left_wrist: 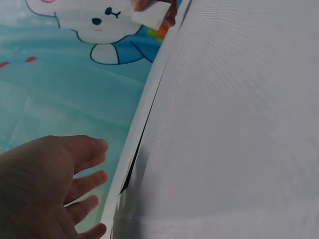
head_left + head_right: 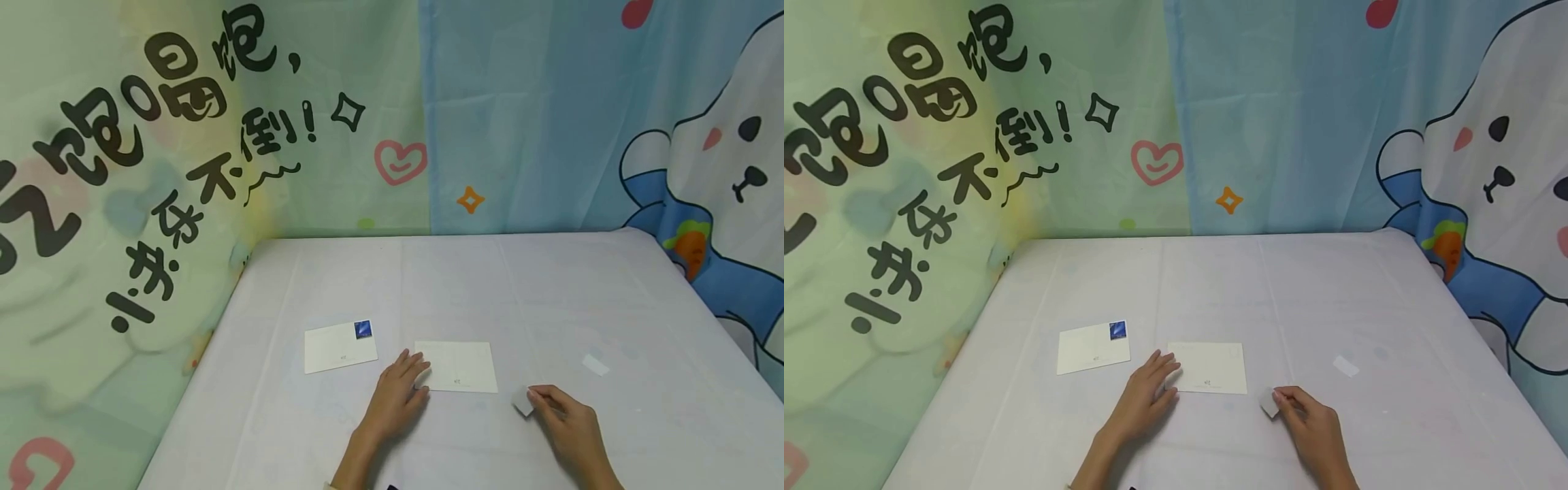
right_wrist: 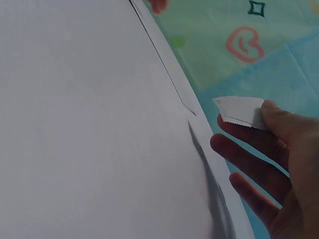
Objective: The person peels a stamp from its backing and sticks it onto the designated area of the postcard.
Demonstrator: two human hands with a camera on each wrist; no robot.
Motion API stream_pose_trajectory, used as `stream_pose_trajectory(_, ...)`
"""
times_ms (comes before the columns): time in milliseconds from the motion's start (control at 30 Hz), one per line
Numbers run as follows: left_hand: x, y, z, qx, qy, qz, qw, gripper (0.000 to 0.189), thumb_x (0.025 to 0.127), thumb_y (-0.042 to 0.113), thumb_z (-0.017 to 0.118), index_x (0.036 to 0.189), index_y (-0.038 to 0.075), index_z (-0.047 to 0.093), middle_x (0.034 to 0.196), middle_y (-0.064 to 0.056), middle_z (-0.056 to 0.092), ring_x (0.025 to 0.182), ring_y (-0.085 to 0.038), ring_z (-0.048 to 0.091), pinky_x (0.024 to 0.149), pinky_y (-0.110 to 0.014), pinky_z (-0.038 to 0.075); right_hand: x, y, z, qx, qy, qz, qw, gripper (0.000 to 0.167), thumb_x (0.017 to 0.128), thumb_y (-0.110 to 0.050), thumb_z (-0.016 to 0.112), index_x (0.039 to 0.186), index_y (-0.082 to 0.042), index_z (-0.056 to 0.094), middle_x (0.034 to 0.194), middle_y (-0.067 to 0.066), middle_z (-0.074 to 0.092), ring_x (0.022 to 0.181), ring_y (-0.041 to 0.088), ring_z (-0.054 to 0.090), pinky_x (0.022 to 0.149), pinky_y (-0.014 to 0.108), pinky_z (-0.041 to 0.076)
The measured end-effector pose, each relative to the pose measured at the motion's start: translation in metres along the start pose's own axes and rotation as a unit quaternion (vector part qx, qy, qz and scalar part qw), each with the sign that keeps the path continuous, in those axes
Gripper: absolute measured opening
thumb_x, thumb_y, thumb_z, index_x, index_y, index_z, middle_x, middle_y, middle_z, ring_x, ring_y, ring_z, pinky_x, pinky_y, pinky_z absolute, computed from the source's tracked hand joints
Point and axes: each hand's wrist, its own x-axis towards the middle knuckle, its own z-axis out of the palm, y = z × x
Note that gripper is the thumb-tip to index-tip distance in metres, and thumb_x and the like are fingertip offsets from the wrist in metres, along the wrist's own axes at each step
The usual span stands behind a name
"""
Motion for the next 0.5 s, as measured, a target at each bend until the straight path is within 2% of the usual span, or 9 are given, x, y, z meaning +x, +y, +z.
stream_pose_trajectory(133, 0.003, 0.006, -0.003, -0.030, 0.034, 0.014, 0.9989, 0.032, 0.089, 0.020, 0.060, 0.121, 0.013, 0.059, 0.131, -0.002, 0.051, 0.130, -0.027, 0.036, 0.099, -0.048, 0.033, 0.003, -0.015, 0.013, 0.029, -0.012, -0.039, 0.9987, 0.003, 0.084, -0.010, 0.067, 0.086, -0.010, 0.069, 0.081, 0.002, 0.070, 0.079, 0.026, 0.067, 0.071, 0.043, 0.051)
stream_pose_trajectory(233, 0.004, 0.015, -0.007, -0.065, 0.053, 0.021, 0.9963, 0.028, 0.090, 0.019, 0.059, 0.117, 0.014, 0.061, 0.124, 0.000, 0.057, 0.125, -0.027, 0.042, 0.098, -0.047, 0.035, 0.006, -0.027, 0.022, 0.057, -0.019, -0.069, 0.9959, 0.005, 0.081, -0.003, 0.068, 0.084, -0.008, 0.068, 0.074, -0.005, 0.068, 0.074, 0.017, 0.067, 0.069, 0.040, 0.052)
stream_pose_trajectory(333, 0.006, 0.024, -0.010, -0.105, 0.045, 0.016, 0.9933, 0.025, 0.094, 0.026, 0.053, 0.117, 0.016, 0.061, 0.119, 0.005, 0.059, 0.120, -0.020, 0.048, 0.096, -0.042, 0.038, 0.010, -0.038, 0.028, 0.077, -0.028, -0.081, 0.9934, 0.007, 0.081, -0.003, 0.068, 0.083, -0.010, 0.068, 0.070, -0.014, 0.065, 0.073, 0.008, 0.065, 0.070, 0.037, 0.052)
stream_pose_trajectory(500, 0.008, 0.036, -0.012, -0.160, 0.015, 0.009, 0.9869, 0.034, 0.099, 0.037, 0.040, 0.118, 0.018, 0.060, 0.114, 0.008, 0.061, 0.112, -0.011, 0.052, 0.092, -0.034, 0.042, 0.018, -0.055, 0.032, 0.111, -0.049, -0.090, 0.9885, 0.008, 0.083, -0.006, 0.067, 0.086, -0.014, 0.068, 0.072, -0.018, 0.065, 0.077, 0.006, 0.065, 0.072, 0.039, 0.051)
